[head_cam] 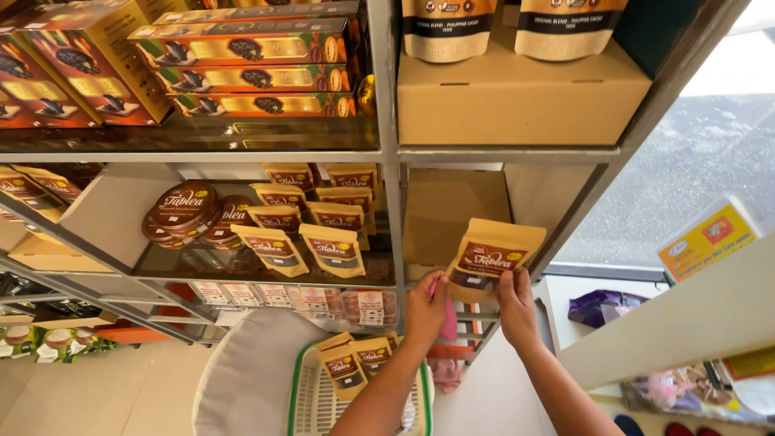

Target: Wiping down packaged food items with a cloth and organizing them on grocery store shelves.

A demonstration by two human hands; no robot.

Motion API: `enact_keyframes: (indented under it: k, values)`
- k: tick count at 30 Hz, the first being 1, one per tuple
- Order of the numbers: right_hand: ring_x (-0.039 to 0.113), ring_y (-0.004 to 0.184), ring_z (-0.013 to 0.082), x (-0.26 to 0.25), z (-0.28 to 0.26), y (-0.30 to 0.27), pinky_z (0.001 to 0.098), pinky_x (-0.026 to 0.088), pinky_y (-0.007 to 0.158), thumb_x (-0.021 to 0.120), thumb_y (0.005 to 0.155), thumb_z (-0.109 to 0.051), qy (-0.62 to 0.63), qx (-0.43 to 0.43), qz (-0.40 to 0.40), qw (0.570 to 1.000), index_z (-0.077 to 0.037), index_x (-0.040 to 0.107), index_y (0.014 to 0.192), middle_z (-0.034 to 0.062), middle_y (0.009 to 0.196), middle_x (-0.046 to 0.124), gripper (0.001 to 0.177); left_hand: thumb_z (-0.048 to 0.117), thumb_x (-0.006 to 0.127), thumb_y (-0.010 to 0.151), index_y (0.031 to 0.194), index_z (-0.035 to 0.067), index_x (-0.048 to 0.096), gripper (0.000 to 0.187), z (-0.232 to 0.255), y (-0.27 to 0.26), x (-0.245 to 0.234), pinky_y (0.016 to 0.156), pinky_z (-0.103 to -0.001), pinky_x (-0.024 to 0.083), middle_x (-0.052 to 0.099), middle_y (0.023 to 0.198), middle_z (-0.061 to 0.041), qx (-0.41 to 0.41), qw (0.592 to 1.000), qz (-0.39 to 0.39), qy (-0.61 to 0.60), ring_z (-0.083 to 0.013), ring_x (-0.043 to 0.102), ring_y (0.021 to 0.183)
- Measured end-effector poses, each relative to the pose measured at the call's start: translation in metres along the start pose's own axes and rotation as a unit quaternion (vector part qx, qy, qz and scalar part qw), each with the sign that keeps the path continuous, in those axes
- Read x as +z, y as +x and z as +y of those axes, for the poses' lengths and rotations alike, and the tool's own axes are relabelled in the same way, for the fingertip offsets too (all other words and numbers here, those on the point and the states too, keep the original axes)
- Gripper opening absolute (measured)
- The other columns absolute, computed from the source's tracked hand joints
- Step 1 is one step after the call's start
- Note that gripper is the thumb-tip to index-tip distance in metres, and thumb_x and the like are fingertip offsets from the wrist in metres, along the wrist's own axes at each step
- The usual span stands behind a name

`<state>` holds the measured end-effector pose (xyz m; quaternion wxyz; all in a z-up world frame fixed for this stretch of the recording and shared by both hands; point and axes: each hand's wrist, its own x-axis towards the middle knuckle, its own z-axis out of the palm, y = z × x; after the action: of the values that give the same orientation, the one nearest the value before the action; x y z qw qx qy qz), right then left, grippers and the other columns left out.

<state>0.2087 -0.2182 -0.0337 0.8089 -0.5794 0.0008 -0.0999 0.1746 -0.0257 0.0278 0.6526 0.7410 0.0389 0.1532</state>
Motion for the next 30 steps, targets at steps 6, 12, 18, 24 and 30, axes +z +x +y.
enact_keyframes:
  k: [6, 12, 18, 24, 30]
  values:
    - [0.05, 0.075, 0.0101, 0.019, -0.045, 0.083, 0.0255, 0.043, 0.064, 0.061, 0.102, -0.025, -0.232, -0.017, -0.01, 0.972, -0.01, 0.059, 0.128, 0.0014, 0.09, 0.06, 0.03, 0.024, 0.067, 0.097, 0.111, 0.003, 0.075, 0.026, -0.015, 0.088, 0.036, 0.069, -0.038, 0.058, 0.075, 0.087, -0.019, 0.039, 0.995, 0.047, 0.085, -0.0289, 0.077, 0.079]
    - [0.051, 0.076, 0.0086, 0.028, -0.017, 0.171, 0.0257, 0.046, 0.067, 0.067, 0.105, -0.018, -0.248, -0.167, -0.022, 0.954, -0.004, 0.064, 0.122, 0.0, 0.085, 0.056, 0.022, 0.019, 0.068, 0.094, 0.105, 0.003, 0.076, 0.021, -0.039, 0.164, 0.08, 0.078, -0.043, 0.058, 0.075, 0.099, -0.021, 0.165, 0.97, 0.142, 0.108, -0.0365, 0.074, 0.089]
    - [0.052, 0.075, 0.0055, 0.04, 0.005, 0.232, 0.023, 0.049, 0.067, 0.065, 0.103, -0.017, -0.125, -0.143, 0.027, 0.982, -0.005, 0.065, 0.122, -0.0014, 0.088, 0.055, 0.023, 0.023, 0.068, 0.091, 0.105, 0.007, 0.077, 0.023, -0.034, 0.227, 0.103, 0.08, -0.044, 0.06, 0.075, 0.099, -0.019, 0.098, 0.983, 0.141, 0.071, -0.0348, 0.076, 0.09]
    - [0.064, 0.101, 0.0177, 0.032, 0.046, 0.295, 0.0329, 0.05, 0.089, 0.063, 0.102, -0.008, -0.202, -0.315, 0.114, 0.92, 0.004, 0.065, 0.125, 0.0089, 0.114, 0.07, 0.026, 0.026, 0.067, 0.091, 0.101, 0.004, 0.077, 0.027, -0.049, 0.272, 0.132, 0.079, -0.054, 0.056, 0.073, 0.097, -0.024, 0.119, 0.976, 0.119, 0.135, -0.0458, 0.069, 0.093]
    - [0.063, 0.089, 0.0233, 0.056, 0.032, 0.307, 0.0359, 0.052, 0.086, 0.067, 0.096, -0.007, -0.219, -0.238, 0.208, 0.923, 0.005, 0.07, 0.113, 0.0159, 0.1, 0.075, 0.021, 0.031, 0.069, 0.087, 0.1, 0.004, 0.077, 0.031, -0.089, 0.322, 0.158, 0.087, -0.05, 0.057, 0.074, 0.098, -0.025, 0.068, 0.984, 0.101, 0.131, -0.0432, 0.072, 0.096]
